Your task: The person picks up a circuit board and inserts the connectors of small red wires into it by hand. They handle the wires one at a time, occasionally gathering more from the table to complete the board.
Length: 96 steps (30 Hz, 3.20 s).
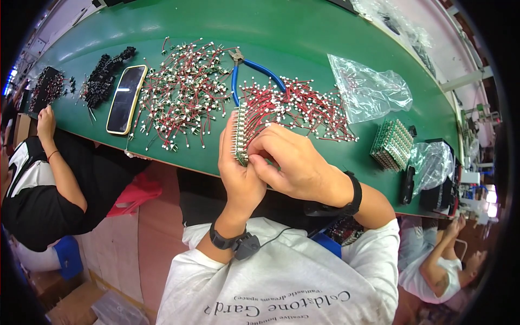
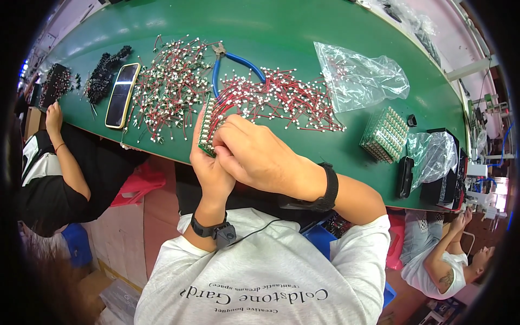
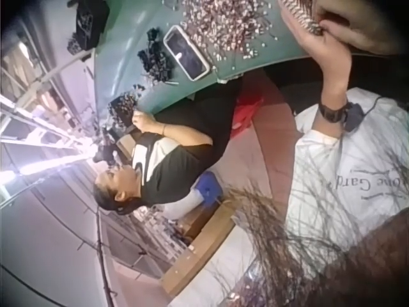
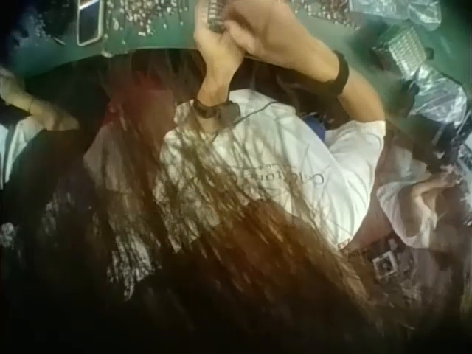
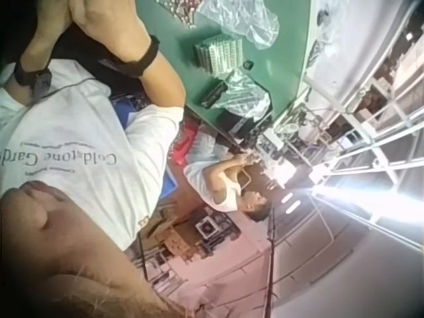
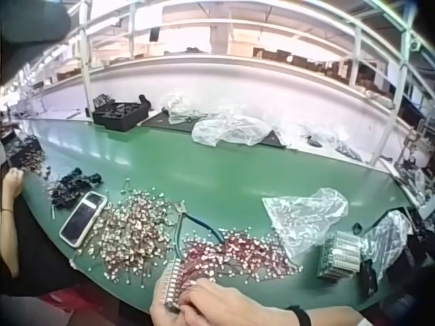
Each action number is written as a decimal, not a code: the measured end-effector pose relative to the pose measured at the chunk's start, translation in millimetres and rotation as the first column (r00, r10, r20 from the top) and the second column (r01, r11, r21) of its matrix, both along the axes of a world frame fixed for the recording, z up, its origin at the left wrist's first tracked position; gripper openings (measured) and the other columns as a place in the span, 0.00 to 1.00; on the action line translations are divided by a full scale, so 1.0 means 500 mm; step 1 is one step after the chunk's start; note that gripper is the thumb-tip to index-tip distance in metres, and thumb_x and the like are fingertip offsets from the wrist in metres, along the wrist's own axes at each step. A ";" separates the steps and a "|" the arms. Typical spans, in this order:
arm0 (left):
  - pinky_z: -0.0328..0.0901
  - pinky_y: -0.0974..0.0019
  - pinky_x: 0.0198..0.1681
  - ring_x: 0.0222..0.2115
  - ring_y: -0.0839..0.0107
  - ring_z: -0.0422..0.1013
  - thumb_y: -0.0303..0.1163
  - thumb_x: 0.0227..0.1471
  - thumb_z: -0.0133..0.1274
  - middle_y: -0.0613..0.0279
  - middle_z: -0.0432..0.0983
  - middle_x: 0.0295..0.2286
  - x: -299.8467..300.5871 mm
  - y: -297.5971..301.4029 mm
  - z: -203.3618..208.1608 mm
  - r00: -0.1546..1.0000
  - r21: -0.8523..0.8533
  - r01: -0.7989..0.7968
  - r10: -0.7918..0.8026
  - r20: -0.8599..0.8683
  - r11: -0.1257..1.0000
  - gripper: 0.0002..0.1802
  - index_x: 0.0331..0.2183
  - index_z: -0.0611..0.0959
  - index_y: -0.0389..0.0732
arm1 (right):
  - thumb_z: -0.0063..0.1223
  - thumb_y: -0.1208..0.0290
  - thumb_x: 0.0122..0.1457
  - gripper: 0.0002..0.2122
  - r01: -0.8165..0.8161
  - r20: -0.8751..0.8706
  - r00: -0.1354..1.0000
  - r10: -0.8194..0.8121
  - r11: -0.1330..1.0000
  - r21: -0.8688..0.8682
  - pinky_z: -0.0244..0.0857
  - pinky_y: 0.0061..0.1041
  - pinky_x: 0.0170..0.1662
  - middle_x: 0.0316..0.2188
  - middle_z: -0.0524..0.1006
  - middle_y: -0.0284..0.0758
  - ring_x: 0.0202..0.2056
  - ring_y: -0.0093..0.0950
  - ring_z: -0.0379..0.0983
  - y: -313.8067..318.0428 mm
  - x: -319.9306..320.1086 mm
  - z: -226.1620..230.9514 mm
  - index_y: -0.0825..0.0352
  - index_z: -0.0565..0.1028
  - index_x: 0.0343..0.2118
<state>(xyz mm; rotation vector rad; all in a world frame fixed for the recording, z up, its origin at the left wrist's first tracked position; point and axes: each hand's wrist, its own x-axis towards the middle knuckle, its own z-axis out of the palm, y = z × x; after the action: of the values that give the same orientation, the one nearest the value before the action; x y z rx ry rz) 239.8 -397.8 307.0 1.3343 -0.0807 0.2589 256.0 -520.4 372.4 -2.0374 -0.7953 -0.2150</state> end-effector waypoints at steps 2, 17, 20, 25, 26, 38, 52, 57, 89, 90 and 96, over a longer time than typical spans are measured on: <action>0.65 0.65 0.51 0.49 0.65 0.69 0.28 0.53 0.55 0.51 0.66 0.51 -0.001 0.001 0.001 1.000 0.030 -0.003 0.003 0.013 1.000 0.35 0.59 0.62 0.28 | 0.58 0.81 0.49 0.06 0.005 -0.013 1.000 -0.005 1.000 0.007 0.68 0.27 0.28 0.27 0.72 0.37 0.26 0.31 0.72 -0.001 -0.002 0.003 0.70 0.73 0.30; 0.66 0.64 0.51 0.48 0.66 0.70 0.27 0.52 0.55 0.51 0.67 0.50 -0.005 0.001 -0.009 1.000 -0.026 0.026 -0.026 0.003 0.999 0.35 0.59 0.63 0.29 | 0.56 0.80 0.51 0.04 0.058 -0.211 0.977 -0.035 0.993 0.105 0.65 0.21 0.24 0.24 0.72 0.35 0.22 0.22 0.71 0.004 -0.008 -0.002 0.73 0.73 0.29; 0.66 0.64 0.51 0.48 0.66 0.69 0.27 0.52 0.55 0.52 0.67 0.50 -0.005 0.005 -0.008 0.999 -0.036 0.041 -0.041 -0.002 0.999 0.35 0.59 0.63 0.29 | 0.55 0.79 0.51 0.04 0.058 -0.219 0.975 -0.031 0.992 0.116 0.65 0.21 0.24 0.23 0.72 0.35 0.22 0.22 0.70 0.009 -0.009 -0.001 0.72 0.73 0.30; 0.66 0.64 0.51 0.48 0.66 0.69 0.27 0.52 0.55 0.52 0.66 0.50 -0.009 0.004 0.010 1.000 -0.035 0.006 -0.007 -0.021 0.999 0.35 0.59 0.63 0.29 | 0.55 0.79 0.52 0.04 0.065 -0.208 0.977 -0.036 0.989 0.132 0.64 0.21 0.24 0.23 0.72 0.35 0.22 0.22 0.70 0.012 -0.011 -0.007 0.72 0.73 0.30; 0.66 0.64 0.51 0.48 0.66 0.69 0.27 0.52 0.55 0.51 0.66 0.50 -0.008 0.006 0.026 1.000 0.017 -0.004 0.003 0.021 1.000 0.35 0.59 0.63 0.29 | 0.55 0.79 0.53 0.04 0.058 -0.218 0.975 -0.029 0.990 0.128 0.64 0.21 0.24 0.23 0.72 0.35 0.22 0.21 0.70 0.011 -0.011 -0.006 0.72 0.73 0.30; 0.65 0.59 0.51 0.48 0.54 0.70 0.27 0.51 0.56 0.43 0.68 0.50 0.002 0.013 0.002 0.976 0.380 -0.182 0.121 0.179 0.907 0.33 0.57 0.66 0.28 | 0.58 0.82 0.50 0.06 0.053 0.074 0.996 -0.052 0.999 -0.013 0.68 0.30 0.28 0.26 0.73 0.41 0.26 0.37 0.73 0.016 -0.013 -0.008 0.72 0.72 0.31; 0.69 0.69 0.48 0.42 0.67 0.75 0.11 0.50 0.40 0.53 0.75 0.45 -0.004 0.019 0.019 0.959 -0.293 0.126 -0.193 -0.209 0.948 0.27 0.54 0.69 0.28 | 0.62 0.79 0.49 0.09 0.248 0.392 0.886 -0.248 0.967 0.051 0.66 0.29 0.30 0.27 0.75 0.38 0.27 0.33 0.72 -0.015 0.036 -0.002 0.69 0.75 0.34; 0.71 0.69 0.43 0.41 0.70 0.75 0.13 0.51 0.40 0.53 0.76 0.43 -0.005 0.022 0.046 0.907 -0.515 0.186 -0.348 -0.237 0.836 0.25 0.53 0.70 0.30 | 0.58 0.61 0.55 0.17 0.261 0.508 0.840 -0.187 0.962 -0.078 0.66 0.37 0.45 0.43 0.72 0.42 0.42 0.41 0.69 -0.025 0.040 0.034 0.65 0.76 0.45; 0.78 0.47 0.36 0.47 0.43 0.72 0.22 0.45 0.43 0.39 0.71 0.46 -0.026 0.131 0.069 0.963 -0.286 0.124 -0.185 -0.196 0.950 0.31 0.54 0.65 0.26 | 0.53 0.80 0.48 0.04 -0.116 0.237 0.965 0.110 0.993 0.010 0.67 0.33 0.30 0.27 0.77 0.34 0.29 0.33 0.74 -0.247 -0.237 0.219 0.65 0.76 0.28; 0.78 0.47 0.37 0.48 0.43 0.71 0.22 0.45 0.43 0.39 0.70 0.46 -0.023 0.132 0.066 0.964 -0.306 0.122 -0.187 -0.191 0.944 0.32 0.54 0.65 0.26 | 0.52 0.81 0.48 0.04 -0.031 0.212 0.977 0.029 1.000 0.007 0.67 0.33 0.29 0.27 0.77 0.35 0.28 0.34 0.74 -0.235 -0.217 0.222 0.66 0.76 0.28; 0.77 0.43 0.41 0.50 0.39 0.68 0.25 0.43 0.46 0.36 0.68 0.49 -0.005 0.134 0.055 0.951 -0.402 0.165 -0.253 -0.178 0.901 0.36 0.57 0.62 0.26 | 0.61 0.81 0.46 0.09 0.299 0.025 0.953 -0.301 0.930 -0.214 0.66 0.31 0.35 0.29 0.75 0.37 0.30 0.34 0.72 -0.231 -0.040 0.041 0.67 0.78 0.33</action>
<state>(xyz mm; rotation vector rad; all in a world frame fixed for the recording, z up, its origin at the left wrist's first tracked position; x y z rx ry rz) 237.5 -330.6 334.4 0.9457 0.0185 -0.0639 236.1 -636.1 392.7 -2.3618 -0.5144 -0.3027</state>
